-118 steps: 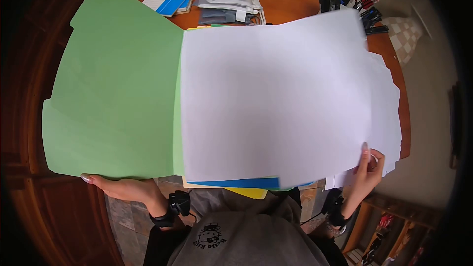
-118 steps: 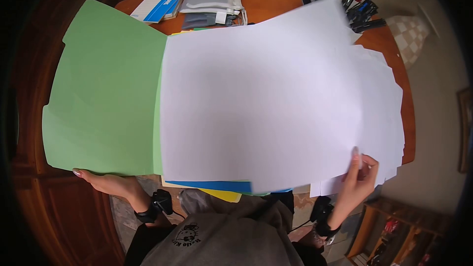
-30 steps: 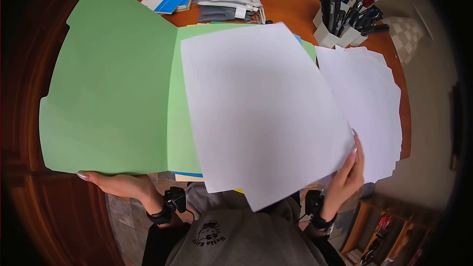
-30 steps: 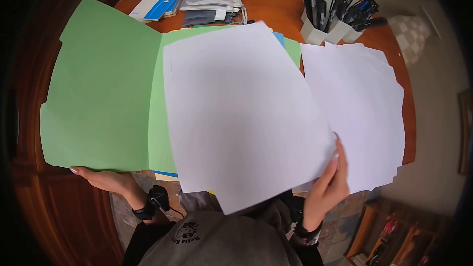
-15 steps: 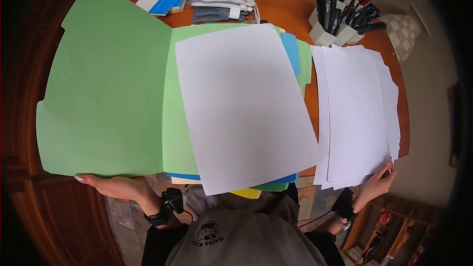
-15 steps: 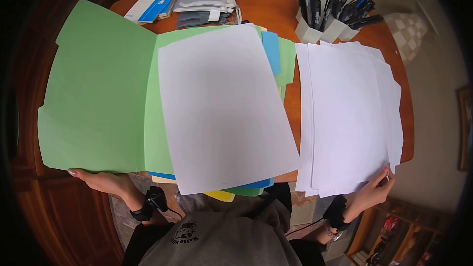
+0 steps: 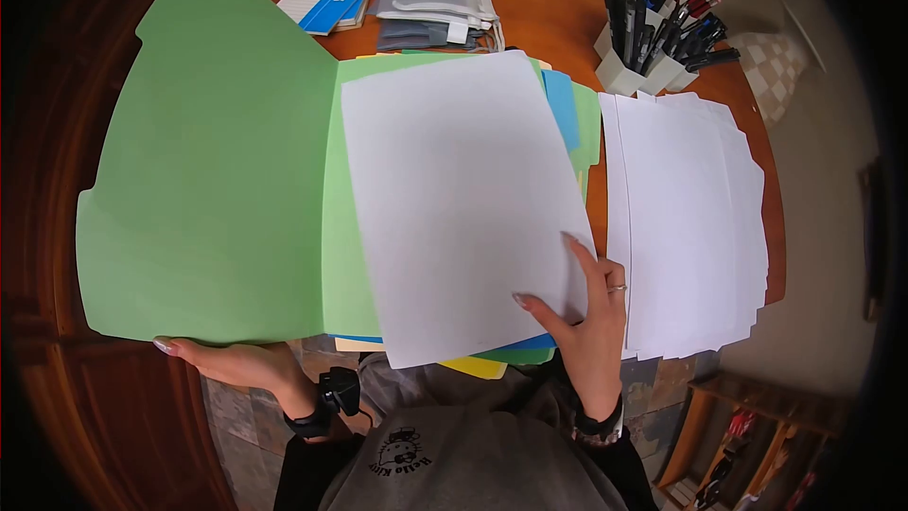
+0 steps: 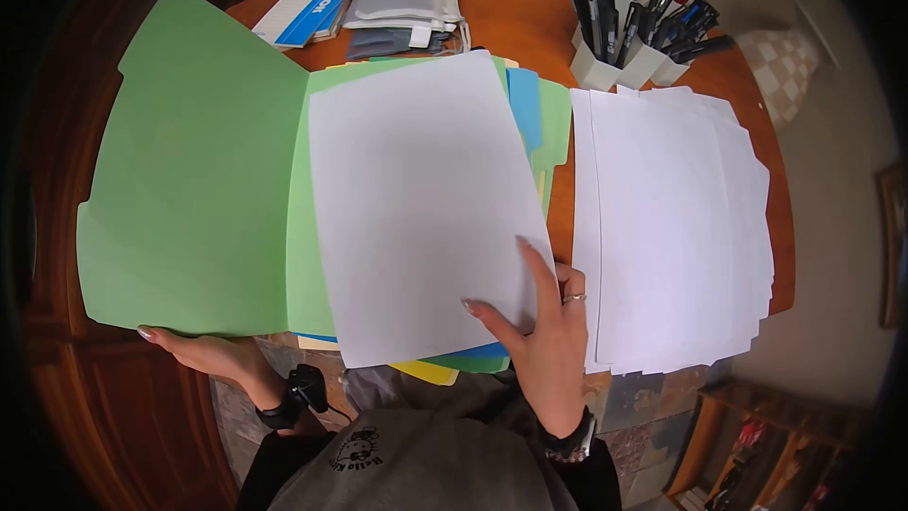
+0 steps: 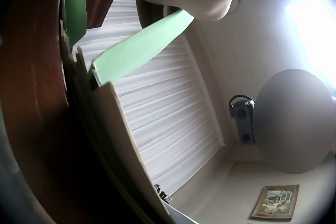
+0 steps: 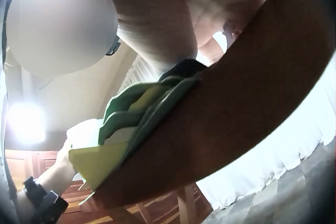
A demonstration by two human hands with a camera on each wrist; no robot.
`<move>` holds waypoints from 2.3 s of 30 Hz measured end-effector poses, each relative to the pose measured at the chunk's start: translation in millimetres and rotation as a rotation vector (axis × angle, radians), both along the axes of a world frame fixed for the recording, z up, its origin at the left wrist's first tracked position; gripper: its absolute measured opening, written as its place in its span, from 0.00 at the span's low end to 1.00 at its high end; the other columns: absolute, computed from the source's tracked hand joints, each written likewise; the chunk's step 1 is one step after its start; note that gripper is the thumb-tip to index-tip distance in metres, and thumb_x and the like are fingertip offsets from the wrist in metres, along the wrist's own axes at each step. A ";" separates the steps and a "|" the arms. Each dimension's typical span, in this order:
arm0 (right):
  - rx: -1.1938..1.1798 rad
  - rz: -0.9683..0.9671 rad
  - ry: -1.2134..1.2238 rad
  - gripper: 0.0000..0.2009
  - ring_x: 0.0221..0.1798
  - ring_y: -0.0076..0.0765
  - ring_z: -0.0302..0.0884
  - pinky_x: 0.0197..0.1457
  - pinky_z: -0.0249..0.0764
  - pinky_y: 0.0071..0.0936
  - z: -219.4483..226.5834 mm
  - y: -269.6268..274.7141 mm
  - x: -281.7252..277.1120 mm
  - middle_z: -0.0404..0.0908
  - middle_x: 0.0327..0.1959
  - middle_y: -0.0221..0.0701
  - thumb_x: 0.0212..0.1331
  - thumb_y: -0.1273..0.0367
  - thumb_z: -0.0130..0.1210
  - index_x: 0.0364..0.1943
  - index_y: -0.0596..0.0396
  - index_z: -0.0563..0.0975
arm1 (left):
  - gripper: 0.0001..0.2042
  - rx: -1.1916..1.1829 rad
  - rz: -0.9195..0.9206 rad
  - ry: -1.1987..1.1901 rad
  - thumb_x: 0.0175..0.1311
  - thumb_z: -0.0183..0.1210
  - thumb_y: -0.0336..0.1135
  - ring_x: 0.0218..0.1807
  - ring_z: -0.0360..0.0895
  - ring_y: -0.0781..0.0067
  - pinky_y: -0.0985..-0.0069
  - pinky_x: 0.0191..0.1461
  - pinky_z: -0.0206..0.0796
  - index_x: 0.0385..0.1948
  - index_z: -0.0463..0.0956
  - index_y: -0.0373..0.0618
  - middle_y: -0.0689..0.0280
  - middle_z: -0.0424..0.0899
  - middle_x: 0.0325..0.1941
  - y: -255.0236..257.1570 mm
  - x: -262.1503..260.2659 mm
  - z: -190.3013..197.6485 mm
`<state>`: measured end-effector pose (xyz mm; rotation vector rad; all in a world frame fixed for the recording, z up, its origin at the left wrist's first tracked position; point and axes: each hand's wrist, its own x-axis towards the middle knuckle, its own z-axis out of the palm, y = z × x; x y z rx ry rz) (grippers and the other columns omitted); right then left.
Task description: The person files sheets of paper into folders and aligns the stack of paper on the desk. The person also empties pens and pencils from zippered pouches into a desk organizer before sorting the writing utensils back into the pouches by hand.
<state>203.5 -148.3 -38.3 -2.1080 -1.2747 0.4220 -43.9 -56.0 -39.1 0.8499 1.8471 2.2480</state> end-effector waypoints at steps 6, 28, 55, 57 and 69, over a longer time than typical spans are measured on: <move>0.108 -0.109 0.061 0.10 0.29 0.33 0.74 0.33 0.70 0.25 1.4 -18.1 19.1 0.79 0.34 0.36 0.54 0.74 0.57 0.41 0.53 0.80 | 0.27 0.058 -0.034 -0.001 0.70 0.33 0.52 0.53 0.66 0.70 0.72 0.55 0.60 0.57 0.61 0.37 0.61 0.66 0.57 2.1 3.0 -2.0; -0.184 0.009 -0.531 0.25 0.73 0.49 0.38 0.70 0.30 0.56 -15.9 -38.9 62.0 0.50 0.70 0.36 0.55 0.59 0.53 0.60 0.43 0.68 | 0.33 -0.612 -1.224 1.298 0.50 0.55 0.62 0.71 0.34 0.38 0.37 0.65 0.20 0.60 0.65 0.62 0.51 0.45 0.71 -14.3 58.7 5.6; -0.112 -0.047 -0.632 0.23 0.72 0.42 0.45 0.71 0.31 0.49 -28.6 -40.9 86.3 0.57 0.68 0.30 0.58 0.61 0.49 0.60 0.42 0.68 | 0.15 -0.544 -0.342 1.064 0.55 0.48 0.15 0.41 0.80 0.70 0.79 0.43 0.67 0.45 0.73 0.35 0.51 0.81 0.38 -40.8 -115.2 25.4; -0.113 -0.058 -0.631 0.23 0.72 0.42 0.45 0.71 0.31 0.49 -26.2 -40.3 85.3 0.57 0.68 0.30 0.58 0.61 0.50 0.60 0.43 0.68 | 0.15 -0.292 -0.216 1.097 0.56 0.49 0.16 0.40 0.80 0.72 0.79 0.42 0.68 0.46 0.73 0.34 0.54 0.81 0.39 -41.0 -92.0 21.7; -0.074 -0.117 -0.562 0.23 0.71 0.40 0.47 0.72 0.31 0.47 -25.1 -39.7 84.7 0.60 0.66 0.27 0.54 0.59 0.55 0.56 0.40 0.72 | 0.10 -0.037 -1.382 1.039 0.43 0.60 0.19 0.39 0.82 0.67 0.75 0.41 0.74 0.30 0.80 0.36 0.61 0.84 0.32 -36.7 66.9 6.1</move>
